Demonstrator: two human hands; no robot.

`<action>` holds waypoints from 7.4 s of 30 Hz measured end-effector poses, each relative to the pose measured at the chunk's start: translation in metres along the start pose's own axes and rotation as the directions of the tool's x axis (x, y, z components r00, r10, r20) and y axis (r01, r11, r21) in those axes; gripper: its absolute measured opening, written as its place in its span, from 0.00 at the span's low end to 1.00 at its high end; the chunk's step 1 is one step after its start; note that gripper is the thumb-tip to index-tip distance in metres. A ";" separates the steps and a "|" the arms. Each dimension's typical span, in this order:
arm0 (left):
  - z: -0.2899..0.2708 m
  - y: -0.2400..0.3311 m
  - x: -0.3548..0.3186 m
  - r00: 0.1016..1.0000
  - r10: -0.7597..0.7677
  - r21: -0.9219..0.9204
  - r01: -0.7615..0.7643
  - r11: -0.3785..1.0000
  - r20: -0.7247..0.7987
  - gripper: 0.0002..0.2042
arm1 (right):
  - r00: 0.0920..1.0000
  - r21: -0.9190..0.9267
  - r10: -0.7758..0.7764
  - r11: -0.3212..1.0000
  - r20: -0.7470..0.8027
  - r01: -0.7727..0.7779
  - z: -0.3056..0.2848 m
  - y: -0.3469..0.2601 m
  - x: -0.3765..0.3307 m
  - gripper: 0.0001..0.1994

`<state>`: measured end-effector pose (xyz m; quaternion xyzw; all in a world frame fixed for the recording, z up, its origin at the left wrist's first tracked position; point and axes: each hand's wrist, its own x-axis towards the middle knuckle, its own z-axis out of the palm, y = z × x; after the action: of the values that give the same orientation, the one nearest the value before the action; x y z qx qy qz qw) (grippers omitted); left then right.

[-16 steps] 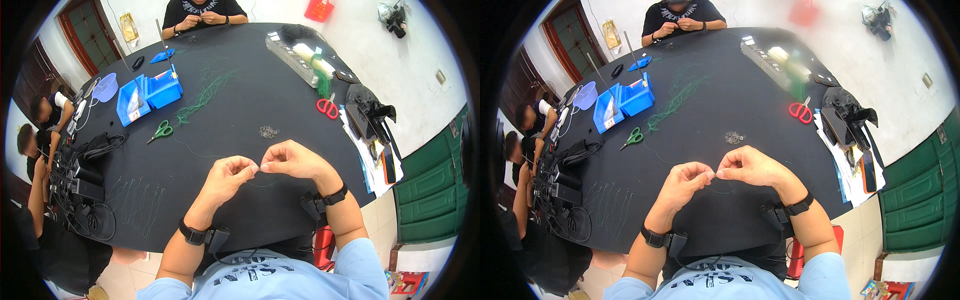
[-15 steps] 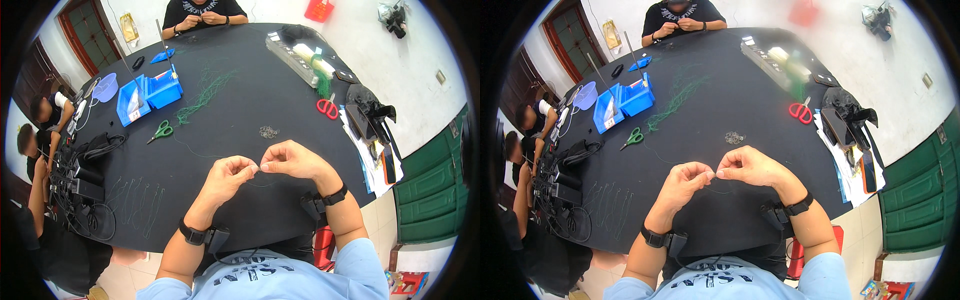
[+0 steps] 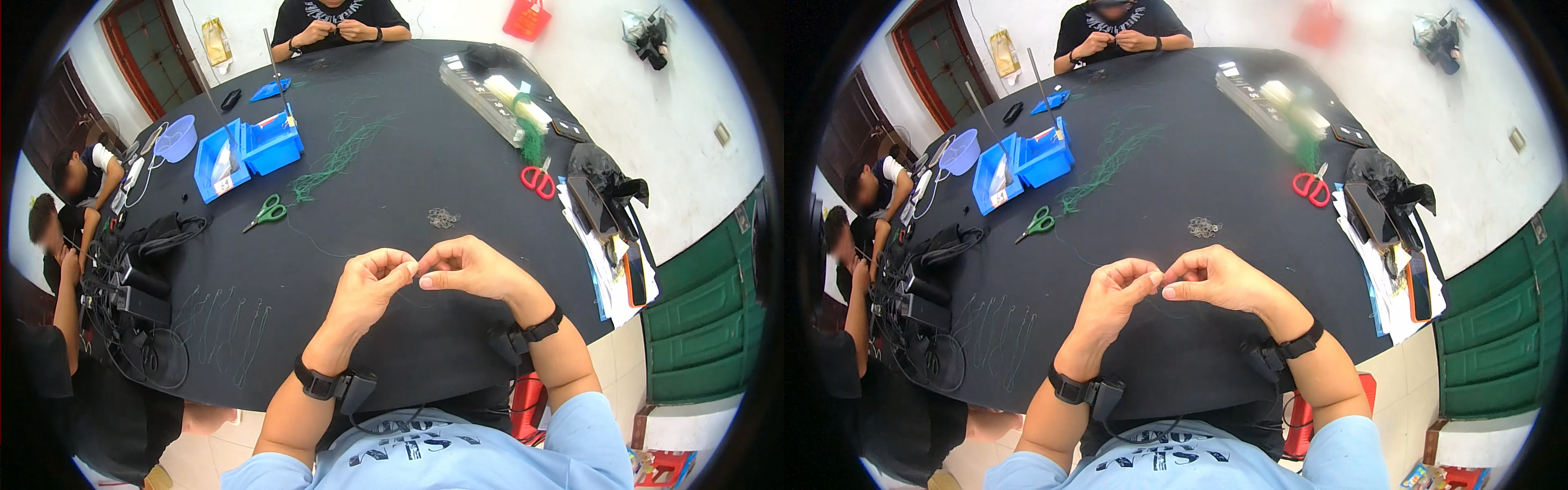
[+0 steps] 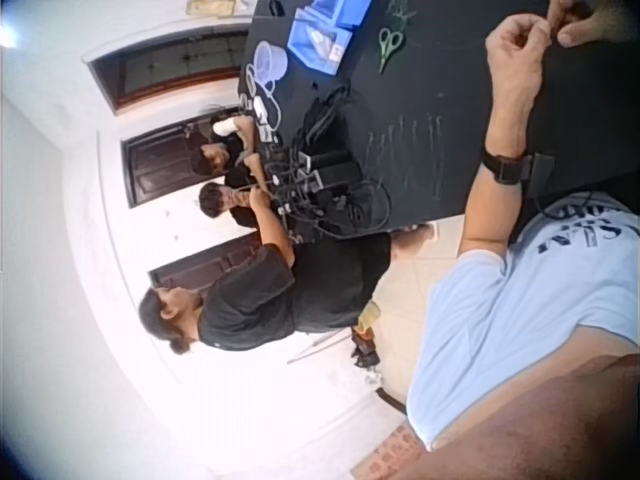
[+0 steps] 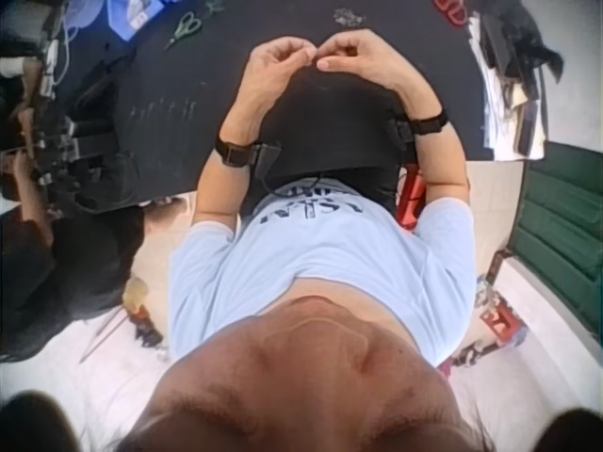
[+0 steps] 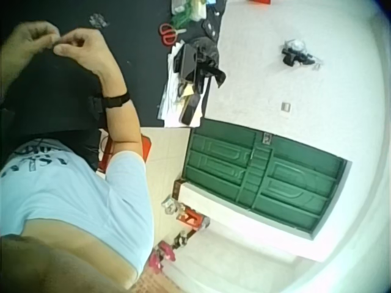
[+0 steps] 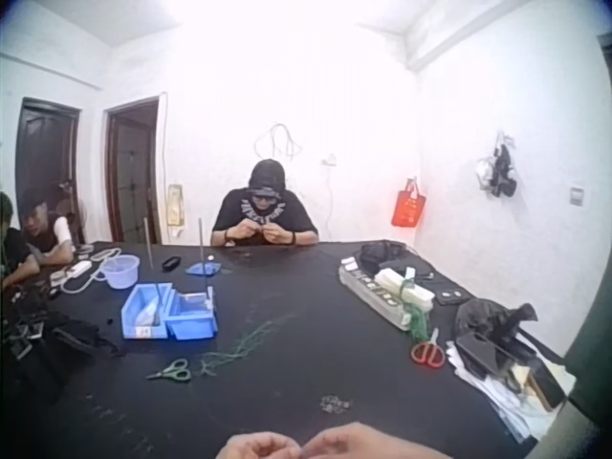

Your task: The person attaches a small hook and a swivel to a fishing line by hand, pulling the line to test the knots.

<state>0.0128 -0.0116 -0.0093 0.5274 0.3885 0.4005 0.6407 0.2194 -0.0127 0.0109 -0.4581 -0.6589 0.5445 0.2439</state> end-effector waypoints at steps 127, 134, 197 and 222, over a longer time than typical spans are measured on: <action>-0.002 0.000 0.001 0.961 0.276 0.398 -0.260 0.880 0.020 0.03 | 0.741 -0.466 -0.591 0.778 -0.318 0.421 0.019 0.000 0.006 0.04; -0.002 0.002 0.001 0.930 0.353 0.083 -0.345 0.935 -0.099 0.01 | 0.853 -0.147 -0.384 0.923 -0.352 0.355 0.021 0.013 0.013 0.05; 0.007 0.000 -0.001 0.908 0.412 0.295 -0.372 0.880 -0.082 0.04 | 0.819 -0.333 -0.438 0.886 -0.370 0.324 0.023 0.015 0.016 0.04; 0.000 -0.008 0.005 0.750 0.647 0.611 -0.450 0.651 -0.137 0.01 | 0.839 -0.367 -0.493 0.842 -0.231 0.394 0.042 0.000 0.006 0.04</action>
<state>0.0157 -0.0080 -0.0175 0.7009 0.4090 0.5366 0.2316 0.1820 -0.0282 -0.0027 -0.4039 -0.7759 0.2830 0.3933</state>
